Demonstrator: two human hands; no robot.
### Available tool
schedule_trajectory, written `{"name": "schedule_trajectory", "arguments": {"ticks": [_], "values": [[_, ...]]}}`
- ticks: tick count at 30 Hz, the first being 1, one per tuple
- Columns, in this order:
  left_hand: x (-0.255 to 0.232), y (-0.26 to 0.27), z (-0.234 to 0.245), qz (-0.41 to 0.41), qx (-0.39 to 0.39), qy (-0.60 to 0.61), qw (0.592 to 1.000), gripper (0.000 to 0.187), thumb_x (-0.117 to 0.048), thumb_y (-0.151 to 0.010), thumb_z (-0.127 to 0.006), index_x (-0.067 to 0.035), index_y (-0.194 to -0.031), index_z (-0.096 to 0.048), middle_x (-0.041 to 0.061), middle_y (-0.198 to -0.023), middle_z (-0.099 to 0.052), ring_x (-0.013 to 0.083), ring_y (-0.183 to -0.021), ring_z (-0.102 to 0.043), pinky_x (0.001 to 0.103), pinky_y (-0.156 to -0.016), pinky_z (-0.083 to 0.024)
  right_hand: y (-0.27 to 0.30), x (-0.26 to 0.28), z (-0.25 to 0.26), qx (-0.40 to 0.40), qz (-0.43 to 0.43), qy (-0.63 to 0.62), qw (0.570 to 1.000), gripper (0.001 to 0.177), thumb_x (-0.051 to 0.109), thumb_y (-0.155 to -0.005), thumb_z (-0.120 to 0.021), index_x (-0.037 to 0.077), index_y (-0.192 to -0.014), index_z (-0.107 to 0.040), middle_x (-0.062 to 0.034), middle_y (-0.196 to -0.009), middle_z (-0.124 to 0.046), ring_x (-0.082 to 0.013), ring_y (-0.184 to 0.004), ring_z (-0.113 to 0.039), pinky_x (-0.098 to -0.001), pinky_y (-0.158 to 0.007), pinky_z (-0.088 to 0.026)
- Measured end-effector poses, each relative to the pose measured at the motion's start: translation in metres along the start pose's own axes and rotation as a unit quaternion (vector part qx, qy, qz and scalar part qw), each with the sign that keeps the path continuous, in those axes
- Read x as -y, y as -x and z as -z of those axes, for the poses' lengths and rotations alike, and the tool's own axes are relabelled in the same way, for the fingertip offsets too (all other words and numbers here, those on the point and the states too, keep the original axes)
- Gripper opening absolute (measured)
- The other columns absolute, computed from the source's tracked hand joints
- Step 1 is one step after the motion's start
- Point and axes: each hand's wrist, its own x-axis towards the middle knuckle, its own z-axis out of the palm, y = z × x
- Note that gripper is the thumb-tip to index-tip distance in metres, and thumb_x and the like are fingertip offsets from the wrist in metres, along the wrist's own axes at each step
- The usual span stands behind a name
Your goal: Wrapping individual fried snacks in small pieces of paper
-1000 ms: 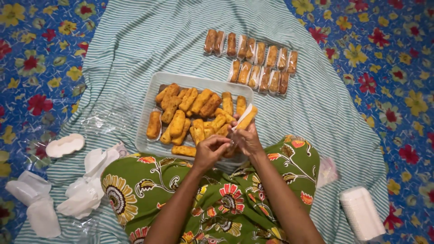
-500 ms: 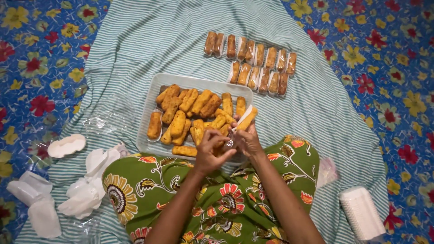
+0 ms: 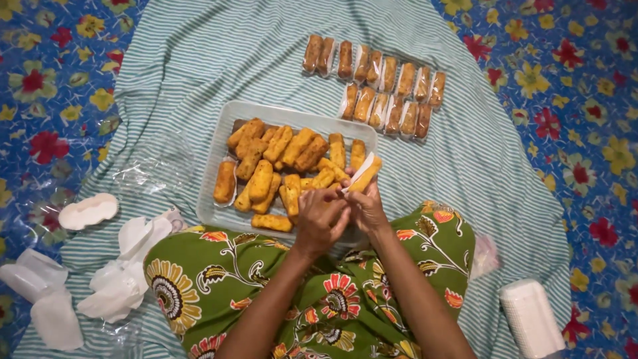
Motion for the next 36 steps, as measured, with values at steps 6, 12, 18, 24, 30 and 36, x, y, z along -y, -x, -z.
{"name": "schedule_trajectory", "arguments": {"ticks": [6, 12, 18, 24, 30, 36], "values": [[0.013, 0.005, -0.008, 0.081, 0.002, 0.069, 0.994, 0.005, -0.023, -0.090, -0.074, -0.019, -0.092, -0.073, 0.000, -0.096, -0.061, 0.0219, -0.090, -0.064, 0.038, -0.090, -0.043, -0.001, 0.001, -0.003, -0.003, -0.009, -0.018, 1.000, 0.068, -0.023, -0.064, -0.062, 0.013, -0.119, -0.045, -0.0087, -0.125, -0.055, -0.0179, -0.095, -0.060, -0.0367, -0.087, -0.063], [0.017, 0.005, -0.008, 0.140, -0.003, 0.123, 0.982, 0.004, -0.020, -0.089, -0.076, -0.020, -0.092, -0.073, -0.002, -0.090, -0.063, 0.0221, -0.087, -0.066, 0.037, -0.085, -0.046, -0.001, 0.002, 0.002, 0.026, -0.016, -0.037, 0.999, 0.070, -0.021, -0.064, -0.065, 0.013, -0.121, -0.045, -0.0112, -0.130, -0.056, -0.0200, -0.099, -0.063, -0.0378, -0.087, -0.062], [0.012, 0.003, -0.005, 0.163, -0.029, 0.160, 0.973, 0.007, -0.020, -0.090, -0.077, -0.017, -0.090, -0.071, 0.001, -0.086, -0.066, 0.0244, -0.084, -0.068, 0.035, -0.082, -0.049, 0.015, 0.030, -0.039, 0.074, 0.004, -0.008, 0.997, 0.080, -0.024, -0.058, -0.068, 0.015, -0.123, -0.043, -0.0129, -0.135, -0.056, -0.0195, -0.100, -0.067, -0.0358, -0.086, -0.063], [0.015, 0.008, -0.005, 0.182, -0.041, 0.214, 0.959, 0.009, -0.018, -0.092, -0.076, -0.014, -0.087, -0.069, 0.003, -0.083, -0.066, 0.0259, -0.080, -0.069, 0.035, -0.078, -0.052, 0.015, 0.030, -0.034, 0.078, 0.012, -0.030, 0.996, 0.075, -0.022, -0.064, -0.063, 0.020, -0.123, -0.046, -0.0138, -0.139, -0.055, -0.0184, -0.103, -0.064, -0.0326, -0.090, -0.060], [0.031, 0.026, -0.010, 0.273, -0.013, 0.262, 0.925, 0.010, -0.015, -0.092, -0.078, -0.009, -0.086, -0.071, 0.007, -0.079, -0.068, 0.0233, -0.079, -0.071, 0.033, -0.075, -0.055, 0.010, 0.028, -0.024, 0.084, 0.019, -0.054, 0.995, 0.075, -0.024, -0.065, -0.059, 0.022, -0.123, -0.046, -0.0149, -0.141, -0.054, -0.0180, -0.103, -0.062, -0.0321, -0.091, -0.058], [0.011, 0.015, 0.012, 0.373, -0.019, 0.361, 0.854, 0.016, -0.016, -0.096, -0.072, -0.006, -0.108, -0.071, 0.004, -0.090, -0.069, 0.0122, -0.089, -0.064, 0.032, -0.085, -0.054, 0.012, 0.026, -0.019, 0.089, 0.028, -0.045, 0.995, 0.076, -0.023, -0.066, -0.061, 0.023, -0.124, -0.045, -0.0150, -0.139, -0.056, -0.0188, -0.103, -0.063, -0.0323, -0.092, -0.059]]}}
